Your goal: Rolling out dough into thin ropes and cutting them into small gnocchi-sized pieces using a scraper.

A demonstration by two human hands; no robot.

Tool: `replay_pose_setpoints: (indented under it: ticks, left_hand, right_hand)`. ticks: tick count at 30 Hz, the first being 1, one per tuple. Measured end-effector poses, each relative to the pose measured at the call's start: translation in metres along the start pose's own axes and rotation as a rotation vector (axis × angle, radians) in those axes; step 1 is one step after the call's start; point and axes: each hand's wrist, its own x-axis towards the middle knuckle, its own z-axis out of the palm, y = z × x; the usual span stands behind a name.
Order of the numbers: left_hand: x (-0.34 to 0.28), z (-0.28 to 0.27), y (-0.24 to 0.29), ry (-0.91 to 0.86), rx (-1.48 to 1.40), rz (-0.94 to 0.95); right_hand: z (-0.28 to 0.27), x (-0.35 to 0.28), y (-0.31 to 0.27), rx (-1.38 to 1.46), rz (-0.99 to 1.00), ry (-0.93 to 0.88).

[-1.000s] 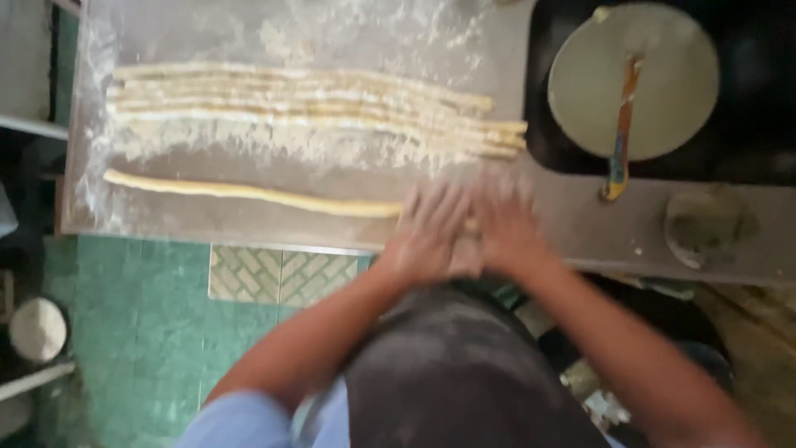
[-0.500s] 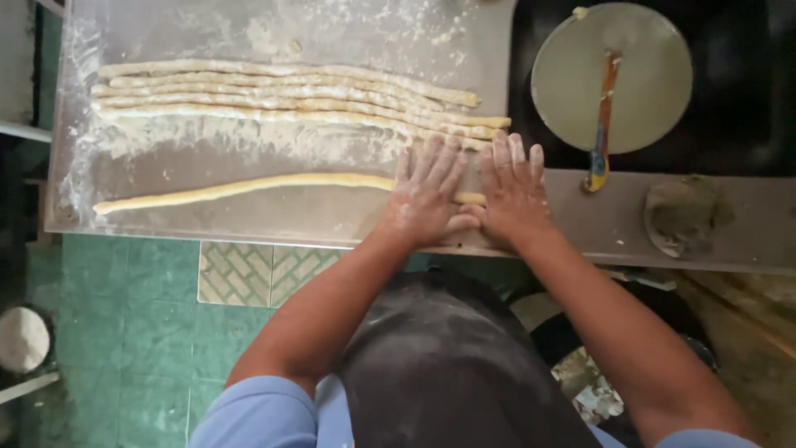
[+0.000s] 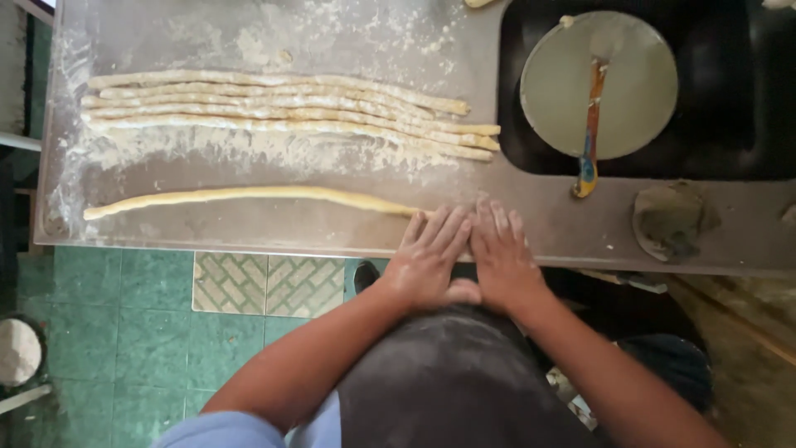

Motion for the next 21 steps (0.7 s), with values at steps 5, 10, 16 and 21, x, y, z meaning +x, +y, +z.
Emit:
replay_pose_setpoints:
  ticks: [5, 10, 16, 21]
  left_hand:
    - [0.044, 0.003, -0.018, 0.110, 0.060, -0.006]
    - [0.020, 0.011, -0.016, 0.050, 0.063, 0.007]
    - [0.051, -0.003, -0.016, 0.078, 0.168, -0.025]
    - [0.004, 0.015, -0.013, 0.035, -0.004, -0.015]
  right_hand:
    - [-0.025, 0.037, 0.029, 0.497, 0.032, 0.242]
    - [-0.015, 0.011, 0.026, 0.530, 0.061, 0.232]
    - [-0.017, 0.016, 0.045, 0.391, 0.162, 0.225]
    - [-0.037, 0.004, 0.031, 0.526, 0.095, 0.288]
